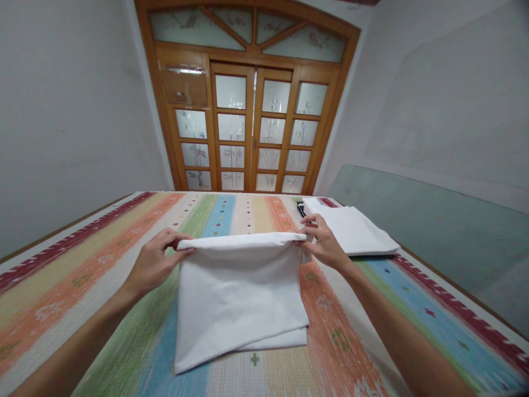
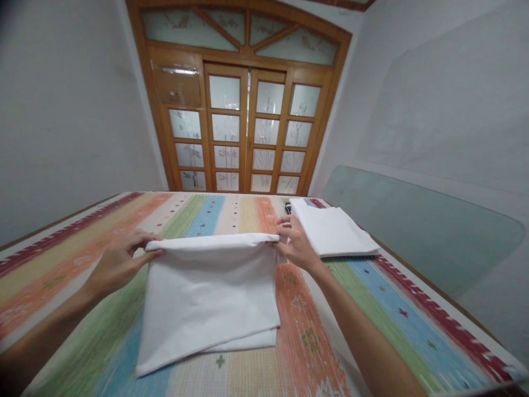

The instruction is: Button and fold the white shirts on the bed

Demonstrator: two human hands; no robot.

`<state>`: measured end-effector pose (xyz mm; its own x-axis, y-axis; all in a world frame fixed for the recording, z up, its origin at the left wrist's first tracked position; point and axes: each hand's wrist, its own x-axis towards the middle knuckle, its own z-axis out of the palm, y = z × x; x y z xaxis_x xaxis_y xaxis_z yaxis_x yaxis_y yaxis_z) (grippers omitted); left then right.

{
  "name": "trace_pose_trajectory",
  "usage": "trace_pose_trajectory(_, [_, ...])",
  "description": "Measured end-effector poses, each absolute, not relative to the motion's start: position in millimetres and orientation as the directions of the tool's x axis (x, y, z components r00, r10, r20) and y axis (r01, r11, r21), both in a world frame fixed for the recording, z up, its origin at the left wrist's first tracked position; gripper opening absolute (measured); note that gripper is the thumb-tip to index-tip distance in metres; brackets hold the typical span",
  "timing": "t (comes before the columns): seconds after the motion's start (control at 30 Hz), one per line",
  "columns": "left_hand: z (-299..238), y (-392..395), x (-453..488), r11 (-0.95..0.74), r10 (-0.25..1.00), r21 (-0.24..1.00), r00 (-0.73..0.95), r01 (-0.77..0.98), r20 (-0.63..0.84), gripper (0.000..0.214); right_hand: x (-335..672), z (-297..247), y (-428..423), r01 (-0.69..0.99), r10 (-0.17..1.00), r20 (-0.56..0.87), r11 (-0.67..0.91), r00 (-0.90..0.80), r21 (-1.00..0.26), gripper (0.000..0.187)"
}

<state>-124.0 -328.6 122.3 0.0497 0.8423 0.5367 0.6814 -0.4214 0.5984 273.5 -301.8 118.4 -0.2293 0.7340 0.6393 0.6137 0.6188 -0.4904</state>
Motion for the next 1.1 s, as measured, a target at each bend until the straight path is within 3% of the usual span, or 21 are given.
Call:
trace_pose_trajectory(0.13, [139,-339,-119,-0.446,0.820,0.605,0.030,0.660,0.572,0.043,280,133,-310,0.567,0.805,0.522,0.579,-0.282,-0.586,0.029])
trace_pose_trajectory(0.3, [161,-352,-117,-0.370,0.915,0.778,0.057,0.508,0.399,0.048,284,149,-316,0.506,0.823,0.549,0.539,-0.145,-0.673,0.036])
trace_pose_trajectory(0.43, [176,-345,-113,-0.369,0.920,0.878,-0.011,0.306,0.391,0.047,276,165,-309,0.385,0.861,0.509,0.472,-0.008,-0.793,0.042])
trace_pose_trajectory(0.53, [176,-319,-108,-0.293,0.946,0.941,-0.089,0.166,0.310,0.053,270,166,-287,0.366,0.913,0.407,0.385,-0.018,-0.847,0.044])
trace_pose_trajectory(0.67, [136,-271,-109,-0.135,0.955,0.932,-0.208,0.336,0.213,0.062,265,130,-244,0.536,0.969,0.235,0.241,-0.081,-0.809,0.035])
trace_pose_trajectory(0.77, [85,-246,-119,0.029,0.989,0.864,-0.138,0.502,0.047,0.054,265,87,-222,0.630,0.993,0.012,0.083,-0.116,-0.772,0.023])
trace_pose_trajectory(0.83, [54,-239,-125,0.002,0.994,0.797,-0.089,0.604,0.064,0.044,267,63,-217,0.700,0.989,0.054,0.134,-0.135,-0.702,0.017])
trace_pose_trajectory(0.93, [29,-244,-130,-0.148,0.979,0.675,0.012,0.723,0.201,0.039,267,43,-221,0.778,0.945,0.249,0.317,-0.211,-0.542,0.018])
trace_pose_trajectory(1.1, [36,-280,-121,-0.385,0.911,0.472,0.243,0.793,0.334,0.041,248,45,-261,0.772,0.798,0.479,0.547,-0.365,-0.324,0.023])
